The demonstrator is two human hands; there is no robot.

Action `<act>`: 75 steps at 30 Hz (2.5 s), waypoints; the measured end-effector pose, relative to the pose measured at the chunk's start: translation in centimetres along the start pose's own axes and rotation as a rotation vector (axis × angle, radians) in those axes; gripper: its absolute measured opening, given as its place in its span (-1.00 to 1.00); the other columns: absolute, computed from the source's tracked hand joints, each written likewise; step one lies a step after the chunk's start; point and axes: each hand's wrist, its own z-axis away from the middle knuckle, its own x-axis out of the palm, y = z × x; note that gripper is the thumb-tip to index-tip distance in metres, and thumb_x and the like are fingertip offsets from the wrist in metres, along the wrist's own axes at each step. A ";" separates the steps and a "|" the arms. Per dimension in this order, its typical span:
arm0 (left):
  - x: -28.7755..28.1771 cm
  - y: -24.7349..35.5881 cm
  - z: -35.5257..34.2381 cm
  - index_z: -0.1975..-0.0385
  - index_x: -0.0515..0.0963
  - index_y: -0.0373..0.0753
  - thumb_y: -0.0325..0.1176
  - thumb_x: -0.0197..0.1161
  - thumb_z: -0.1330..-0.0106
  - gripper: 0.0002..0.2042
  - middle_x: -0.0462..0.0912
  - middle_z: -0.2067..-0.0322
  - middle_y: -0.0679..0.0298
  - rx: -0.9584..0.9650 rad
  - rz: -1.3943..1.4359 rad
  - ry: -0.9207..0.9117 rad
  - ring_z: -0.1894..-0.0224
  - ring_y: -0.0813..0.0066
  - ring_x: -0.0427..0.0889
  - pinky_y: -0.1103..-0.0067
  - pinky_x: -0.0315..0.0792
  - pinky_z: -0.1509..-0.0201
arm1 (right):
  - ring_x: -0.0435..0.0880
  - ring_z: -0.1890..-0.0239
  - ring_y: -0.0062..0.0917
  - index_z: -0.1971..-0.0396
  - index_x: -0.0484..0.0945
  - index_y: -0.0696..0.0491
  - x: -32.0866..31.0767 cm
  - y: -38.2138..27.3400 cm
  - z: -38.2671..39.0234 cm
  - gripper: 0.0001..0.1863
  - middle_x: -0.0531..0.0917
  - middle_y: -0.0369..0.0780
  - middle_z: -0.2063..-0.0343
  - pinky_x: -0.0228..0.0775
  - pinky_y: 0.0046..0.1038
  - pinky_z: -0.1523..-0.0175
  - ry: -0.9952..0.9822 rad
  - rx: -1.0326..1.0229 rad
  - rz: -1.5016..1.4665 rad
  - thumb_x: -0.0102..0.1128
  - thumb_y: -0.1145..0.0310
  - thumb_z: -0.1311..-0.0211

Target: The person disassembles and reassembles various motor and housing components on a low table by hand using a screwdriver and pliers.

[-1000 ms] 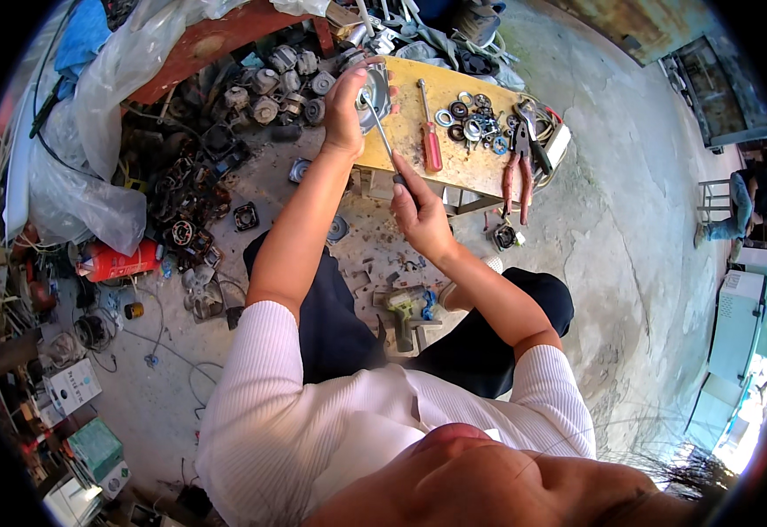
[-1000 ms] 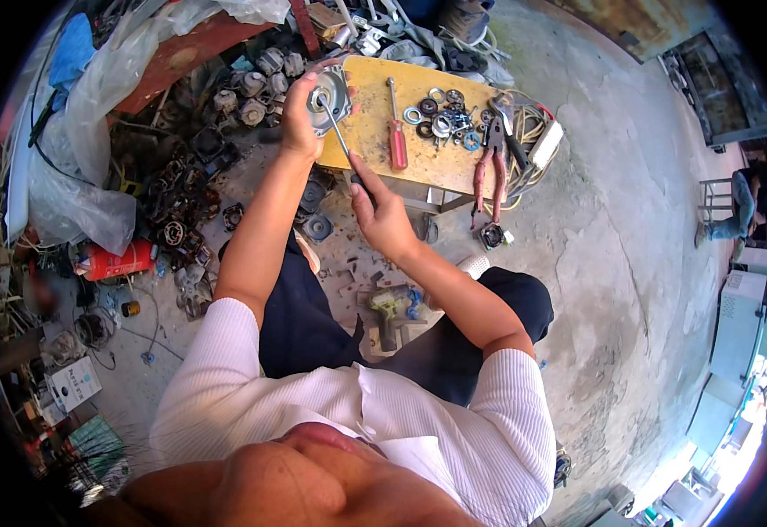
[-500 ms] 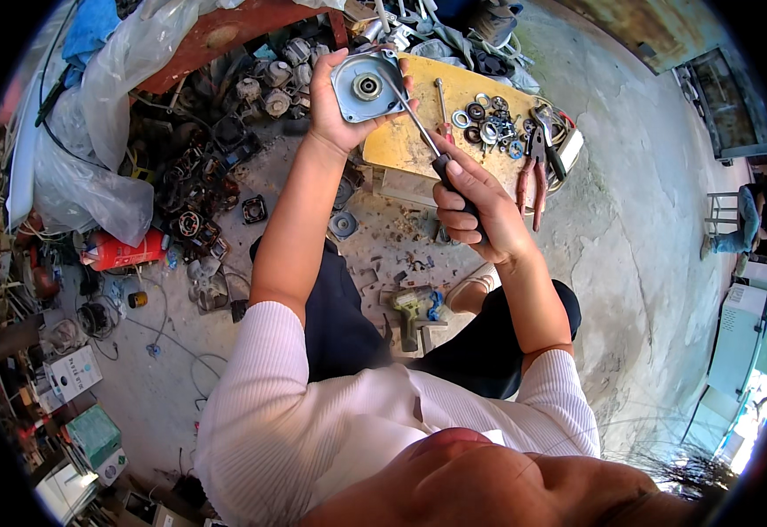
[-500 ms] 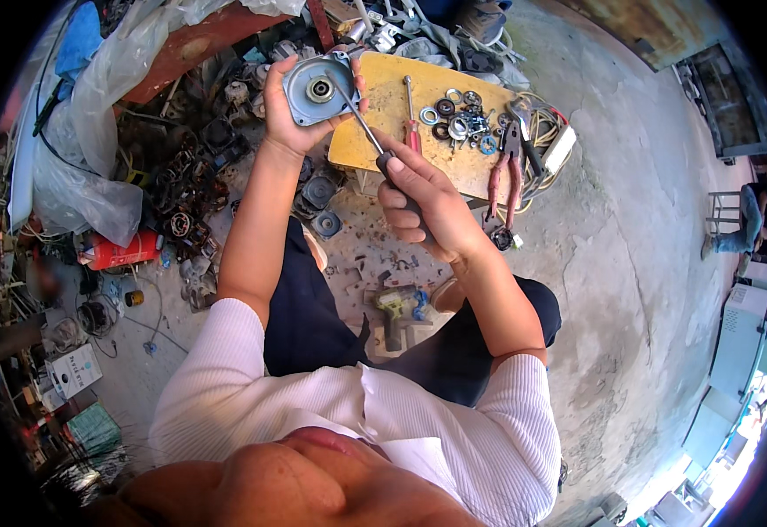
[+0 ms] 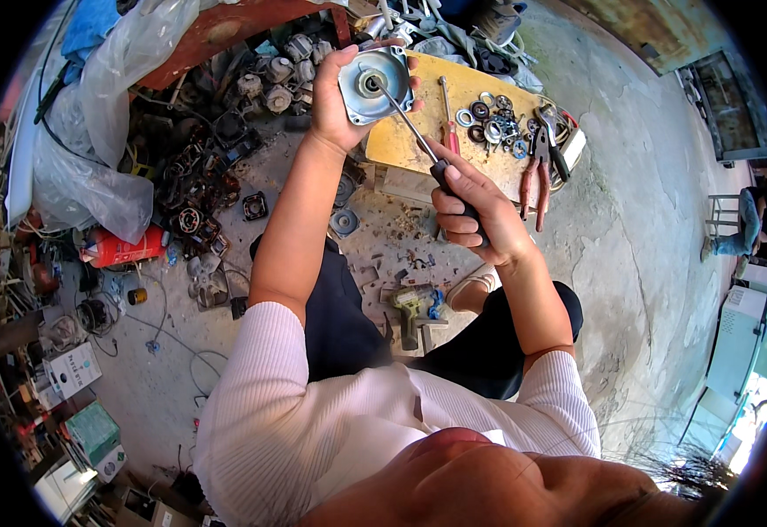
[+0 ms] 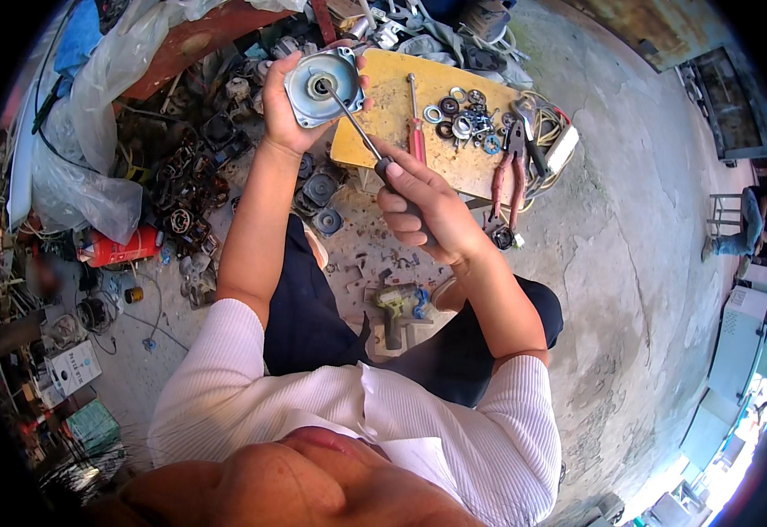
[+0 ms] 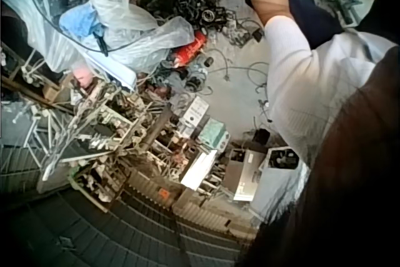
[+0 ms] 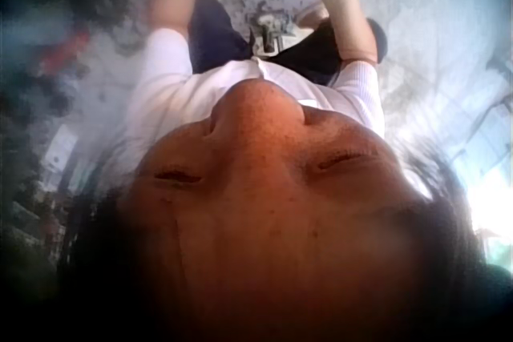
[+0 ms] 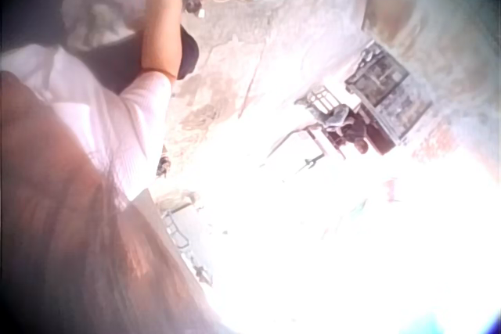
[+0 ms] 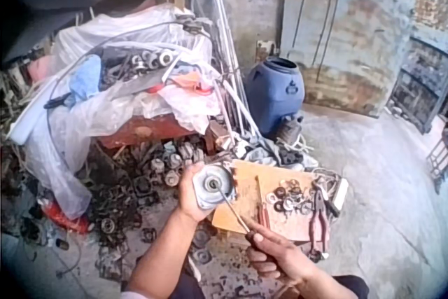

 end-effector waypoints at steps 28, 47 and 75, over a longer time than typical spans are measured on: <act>1.1 -6.4 -1.6 -0.11 0.44 -0.30 -0.02 -0.06 -0.34 -0.48 0.63 0.12 0.06 0.009 -0.108 0.216 0.12 0.24 0.65 0.24 0.60 0.05 | 0.11 0.63 -0.77 -0.38 0.22 -0.09 -1.4 1.2 2.2 -0.51 0.16 -0.48 0.62 -0.04 -0.65 0.56 0.279 -0.003 0.486 -0.14 0.13 -0.54; -0.3 -7.1 -2.1 0.08 0.50 -0.09 0.01 -0.01 -0.27 -0.61 0.65 0.25 0.17 0.066 0.039 0.445 0.24 0.20 0.65 0.12 0.51 0.08 | 0.53 0.73 -0.46 0.28 0.57 0.13 0.2 -1.6 -1.5 -0.34 0.54 -0.19 0.65 0.39 -0.39 0.59 0.736 0.200 1.564 -0.08 -0.27 -0.35; -1.2 -6.2 -1.8 0.15 0.49 -0.17 0.13 0.04 -0.20 -0.53 0.57 0.15 0.03 -0.237 0.442 0.322 0.06 -0.01 0.54 -0.09 0.38 -0.13 | 0.64 0.31 0.00 0.32 0.54 0.12 1.0 -3.1 2.5 -0.52 0.66 0.03 0.43 0.44 -0.04 0.18 0.791 -0.065 2.056 0.00 -0.06 -0.38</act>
